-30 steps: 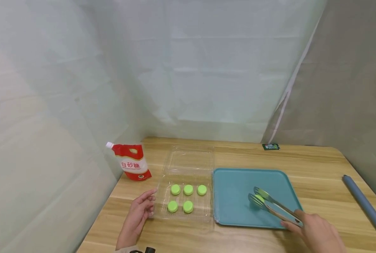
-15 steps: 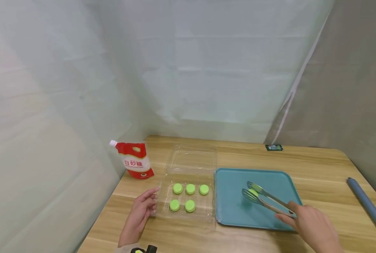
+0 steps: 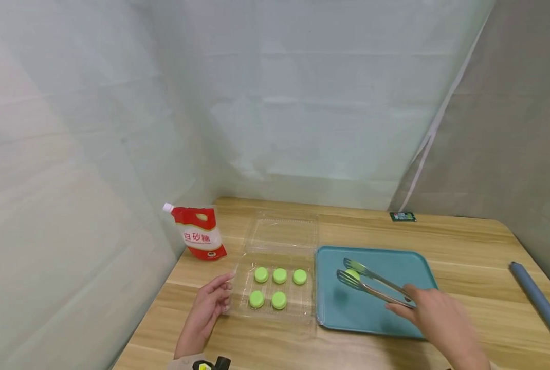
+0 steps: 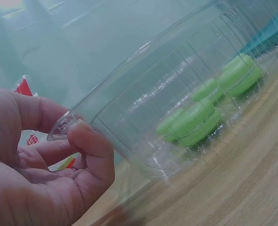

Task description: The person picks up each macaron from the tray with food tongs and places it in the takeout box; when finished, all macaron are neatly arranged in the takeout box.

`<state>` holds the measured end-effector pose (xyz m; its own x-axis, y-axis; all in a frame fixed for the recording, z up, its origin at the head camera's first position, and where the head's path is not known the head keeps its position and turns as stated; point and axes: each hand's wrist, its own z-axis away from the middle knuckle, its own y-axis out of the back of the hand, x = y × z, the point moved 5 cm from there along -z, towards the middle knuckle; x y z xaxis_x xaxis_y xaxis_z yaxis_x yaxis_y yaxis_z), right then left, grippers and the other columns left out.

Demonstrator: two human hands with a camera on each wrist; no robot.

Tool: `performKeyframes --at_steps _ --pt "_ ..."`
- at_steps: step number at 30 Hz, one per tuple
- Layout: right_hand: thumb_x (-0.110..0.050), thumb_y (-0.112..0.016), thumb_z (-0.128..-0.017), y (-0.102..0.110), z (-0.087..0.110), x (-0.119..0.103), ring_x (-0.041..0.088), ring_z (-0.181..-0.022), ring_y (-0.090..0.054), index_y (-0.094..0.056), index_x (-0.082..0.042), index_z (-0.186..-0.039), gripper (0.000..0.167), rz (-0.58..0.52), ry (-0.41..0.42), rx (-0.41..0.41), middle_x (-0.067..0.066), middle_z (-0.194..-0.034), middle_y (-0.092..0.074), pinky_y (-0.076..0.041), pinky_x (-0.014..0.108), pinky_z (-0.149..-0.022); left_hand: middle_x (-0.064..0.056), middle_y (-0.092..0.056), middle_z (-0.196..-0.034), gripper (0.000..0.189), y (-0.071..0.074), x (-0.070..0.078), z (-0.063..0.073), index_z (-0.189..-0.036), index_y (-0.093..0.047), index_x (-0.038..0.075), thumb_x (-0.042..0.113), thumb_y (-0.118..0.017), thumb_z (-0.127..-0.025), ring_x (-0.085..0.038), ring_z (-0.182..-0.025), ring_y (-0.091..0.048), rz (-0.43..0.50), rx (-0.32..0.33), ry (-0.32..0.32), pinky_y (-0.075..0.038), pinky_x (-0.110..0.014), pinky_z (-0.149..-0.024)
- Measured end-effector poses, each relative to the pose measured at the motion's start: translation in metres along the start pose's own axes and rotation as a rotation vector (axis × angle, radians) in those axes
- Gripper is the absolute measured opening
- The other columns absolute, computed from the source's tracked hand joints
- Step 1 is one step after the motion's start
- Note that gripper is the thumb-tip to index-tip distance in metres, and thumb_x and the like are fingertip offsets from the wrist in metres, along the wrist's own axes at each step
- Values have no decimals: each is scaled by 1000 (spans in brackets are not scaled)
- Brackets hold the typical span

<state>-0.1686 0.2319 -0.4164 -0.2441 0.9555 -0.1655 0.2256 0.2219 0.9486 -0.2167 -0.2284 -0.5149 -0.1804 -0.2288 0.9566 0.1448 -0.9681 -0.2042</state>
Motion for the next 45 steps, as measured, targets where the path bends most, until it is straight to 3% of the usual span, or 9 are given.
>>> performKeyframes --at_steps 13,22,29,34,39,45 --pt "-48 -84 -75 1 -17 -41 7 -47 -33 -54 -22 -74 40 15 116 65 -11 -52 -35 -30 27 -39 -8 -53 -100 49 -1 1 3 -138 -54 -7 -8 -51 -90 -13 -71 -46 3 2 16 -37 -20 -55" --pt "-48 -84 -75 -12 -29 -68 6 -47 -37 -62 -22 -77 34 0 132 -22 -12 -53 -43 -33 27 -39 -7 -53 -98 48 -3 1 2 -138 -53 -8 -8 -51 -90 -13 -70 -44 20 -15 11 -39 -22 -57" --pt "-51 -84 -73 -21 -34 -83 4 -43 -34 -65 -23 -76 34 9 188 -19 -12 -52 -42 -28 25 -37 -7 -53 -98 48 -2 1 2 -137 -54 -9 -7 -51 -89 -13 -69 -45 15 -16 8 -38 -21 -56" --pt "-51 -84 -73 -20 -41 -92 5 -41 -29 -58 -23 -71 38 41 262 -3 -10 -50 -34 -19 24 -39 -8 -54 -99 47 -1 1 2 -137 -54 -9 -7 -51 -89 -13 -70 -46 4 -8 3 -39 -21 -56" --pt "-49 -86 -72 -17 -51 -102 4 -40 -28 -63 -20 -71 37 83 340 4 -9 -50 -33 -23 23 -38 -7 -53 -98 47 -1 2 0 -137 -54 -9 -8 -49 -90 -13 -69 -45 13 -6 2 -38 -21 -56" --pt "-48 -87 -71 -19 -57 -111 4 -40 -28 -57 -19 -65 43 115 343 -43 -9 -49 -31 -21 22 -38 -7 -53 -99 47 -2 2 2 -138 -54 -8 -8 -49 -91 -14 -71 -45 -8 -2 17 -39 -22 -57"
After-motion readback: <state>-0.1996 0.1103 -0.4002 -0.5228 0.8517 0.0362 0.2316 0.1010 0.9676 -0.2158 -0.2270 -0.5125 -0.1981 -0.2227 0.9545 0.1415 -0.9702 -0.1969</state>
